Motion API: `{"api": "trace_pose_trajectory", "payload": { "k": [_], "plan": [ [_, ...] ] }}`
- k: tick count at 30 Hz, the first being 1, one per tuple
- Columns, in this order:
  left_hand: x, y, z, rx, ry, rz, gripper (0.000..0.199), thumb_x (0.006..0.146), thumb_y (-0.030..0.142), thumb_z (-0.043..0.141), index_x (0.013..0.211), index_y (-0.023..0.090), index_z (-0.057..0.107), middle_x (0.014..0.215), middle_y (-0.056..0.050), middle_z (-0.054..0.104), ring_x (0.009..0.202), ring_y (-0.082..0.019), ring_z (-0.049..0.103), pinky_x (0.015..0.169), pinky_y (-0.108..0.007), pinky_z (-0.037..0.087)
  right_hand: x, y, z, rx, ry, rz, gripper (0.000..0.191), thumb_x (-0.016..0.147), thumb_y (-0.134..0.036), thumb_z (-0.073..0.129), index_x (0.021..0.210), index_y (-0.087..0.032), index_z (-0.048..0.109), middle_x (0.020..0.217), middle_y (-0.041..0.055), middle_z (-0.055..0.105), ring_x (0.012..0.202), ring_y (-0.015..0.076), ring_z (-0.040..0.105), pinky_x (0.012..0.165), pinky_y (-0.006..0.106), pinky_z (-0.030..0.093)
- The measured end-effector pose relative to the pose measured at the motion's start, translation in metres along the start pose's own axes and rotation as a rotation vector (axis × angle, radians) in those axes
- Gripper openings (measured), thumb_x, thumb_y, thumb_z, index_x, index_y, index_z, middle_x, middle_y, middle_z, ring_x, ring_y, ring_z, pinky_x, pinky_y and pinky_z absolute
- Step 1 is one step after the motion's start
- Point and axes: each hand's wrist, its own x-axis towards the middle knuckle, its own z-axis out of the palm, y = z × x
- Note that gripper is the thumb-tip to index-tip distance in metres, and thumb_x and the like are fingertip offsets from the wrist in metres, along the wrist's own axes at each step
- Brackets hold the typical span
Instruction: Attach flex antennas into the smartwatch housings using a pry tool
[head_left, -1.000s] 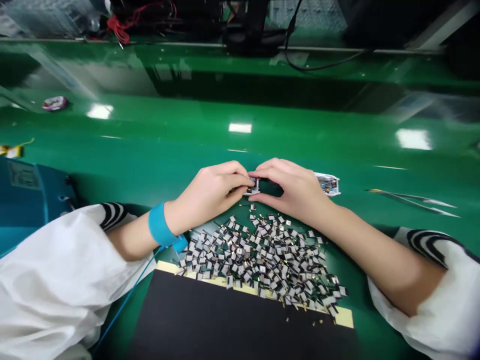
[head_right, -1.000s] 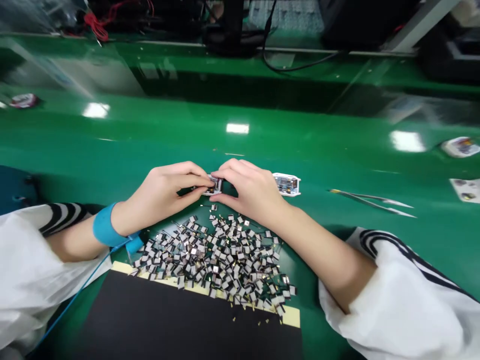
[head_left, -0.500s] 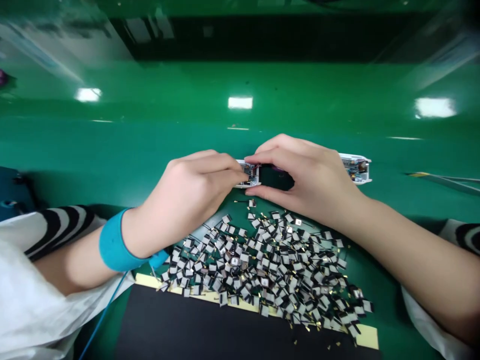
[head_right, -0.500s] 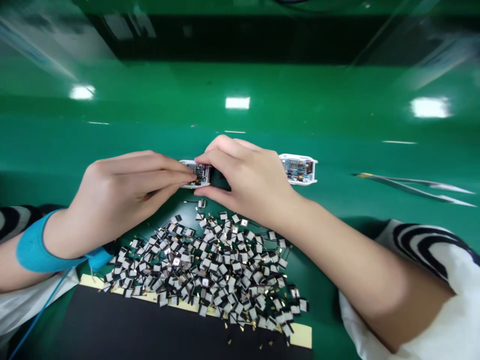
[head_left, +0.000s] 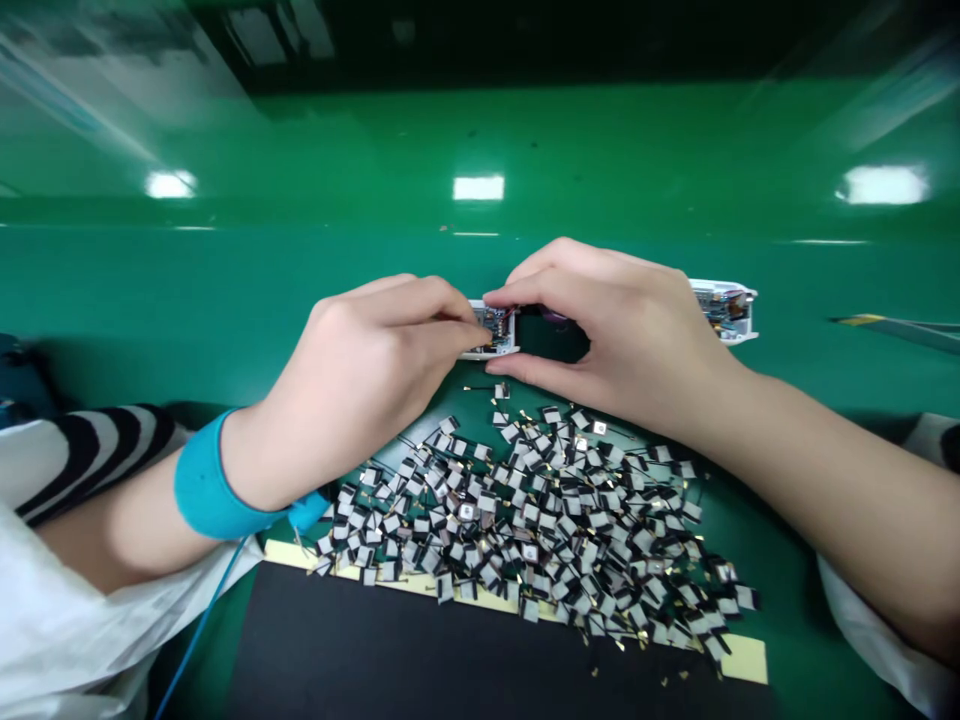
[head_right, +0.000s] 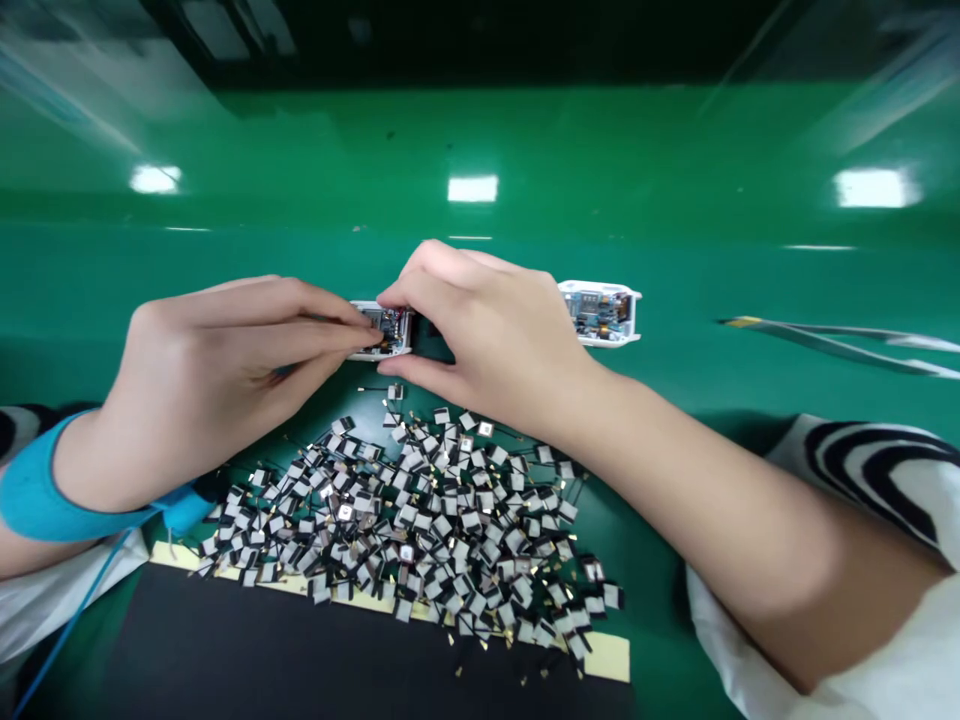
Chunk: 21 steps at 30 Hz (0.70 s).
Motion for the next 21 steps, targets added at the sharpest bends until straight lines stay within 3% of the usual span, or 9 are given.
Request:
{"api": "trace_pose_trajectory", "payload": {
  "k": [15,21],
  "plan": [
    [-0.0001,-0.0018,0.002,-0.033,0.003,0.041,0.016,0.085,0.02,0.046,0.089,0.02,0.062,0.087,-0.001,0.061,0.077,-0.014,0.057,0.064,-0.024,0.046,0.0001,-0.0004,-0.0015,-0.002,-0.01,0.012,0.035,0.075,-0.042,0.058,0.102,-0.02,0.056,0.1,0.0035,0.057,0.09,0.0198,0.055,0.07,0.029,0.045],
    [-0.0001,-0.0001,0.002,-0.032,-0.055,-0.017,0.016,0.085,0.021,0.045,0.088,0.021,0.06,0.09,-0.001,0.061,0.081,-0.015,0.057,0.067,-0.027,0.047,0.0005,-0.0004,-0.0017,-0.011,-0.007,0.002,0.035,0.075,-0.043,0.058,0.102,-0.02,0.057,0.1,0.004,0.058,0.089,0.0199,0.056,0.069,0.029,0.045]
  ]
}}
